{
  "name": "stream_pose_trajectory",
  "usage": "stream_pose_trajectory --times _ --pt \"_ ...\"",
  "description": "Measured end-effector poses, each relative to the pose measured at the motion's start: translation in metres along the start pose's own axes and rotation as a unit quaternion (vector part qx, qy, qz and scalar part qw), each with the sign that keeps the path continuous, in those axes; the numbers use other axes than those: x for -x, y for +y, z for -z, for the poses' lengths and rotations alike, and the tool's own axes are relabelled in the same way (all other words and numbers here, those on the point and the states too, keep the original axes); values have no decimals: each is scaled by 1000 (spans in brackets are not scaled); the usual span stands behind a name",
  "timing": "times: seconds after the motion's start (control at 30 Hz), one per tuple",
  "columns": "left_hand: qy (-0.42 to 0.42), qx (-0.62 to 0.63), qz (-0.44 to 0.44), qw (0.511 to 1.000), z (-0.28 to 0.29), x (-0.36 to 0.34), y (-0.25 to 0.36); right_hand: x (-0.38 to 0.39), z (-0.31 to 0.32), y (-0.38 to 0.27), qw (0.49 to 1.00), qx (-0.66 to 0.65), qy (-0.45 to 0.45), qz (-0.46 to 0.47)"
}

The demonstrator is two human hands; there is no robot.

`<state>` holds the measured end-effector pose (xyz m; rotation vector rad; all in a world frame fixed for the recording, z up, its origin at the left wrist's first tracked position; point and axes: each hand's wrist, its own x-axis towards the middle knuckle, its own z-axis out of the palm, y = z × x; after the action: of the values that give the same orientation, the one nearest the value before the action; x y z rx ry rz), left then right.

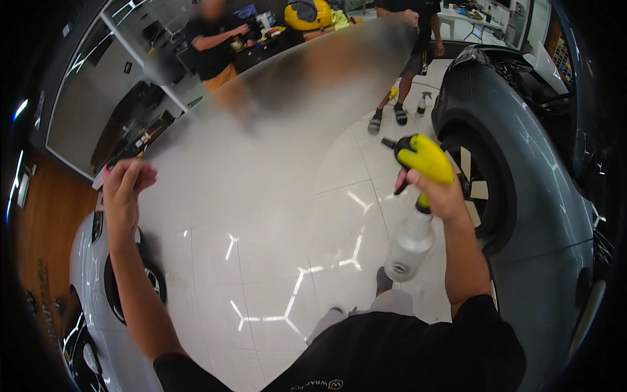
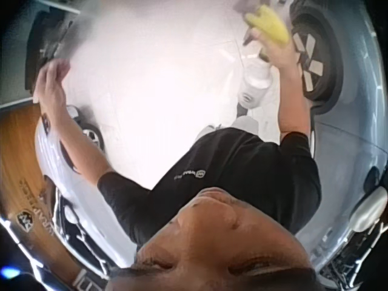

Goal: The person prepares a large sheet of vinyl wrap by peeling the backing and spraying the surface. They then apply the wrap to the front fender of a grey car, smoothing it with a squeegee and trimming the edges with a knife. The person also uses a heat gun to stretch the material around the wheel arch.

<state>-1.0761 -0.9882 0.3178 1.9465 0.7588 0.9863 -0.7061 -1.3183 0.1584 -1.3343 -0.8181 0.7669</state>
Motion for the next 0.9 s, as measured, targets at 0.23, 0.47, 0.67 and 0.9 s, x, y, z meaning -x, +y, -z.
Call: stream_pose_trajectory --times 0.23,0.47,0.67,0.9 --pt "-73 55 -32 995 -10 19 2 78 -122 80 993 104 -47 -22" --pt "-145 59 -72 985 0 22 27 117 -149 205 970 194 -62 -130" --pt "-153 11 -99 983 -5 41 63 155 -148 330 957 186 -86 -207" --pt "-127 -10 -81 989 -38 77 91 118 -99 319 990 125 41 -53"
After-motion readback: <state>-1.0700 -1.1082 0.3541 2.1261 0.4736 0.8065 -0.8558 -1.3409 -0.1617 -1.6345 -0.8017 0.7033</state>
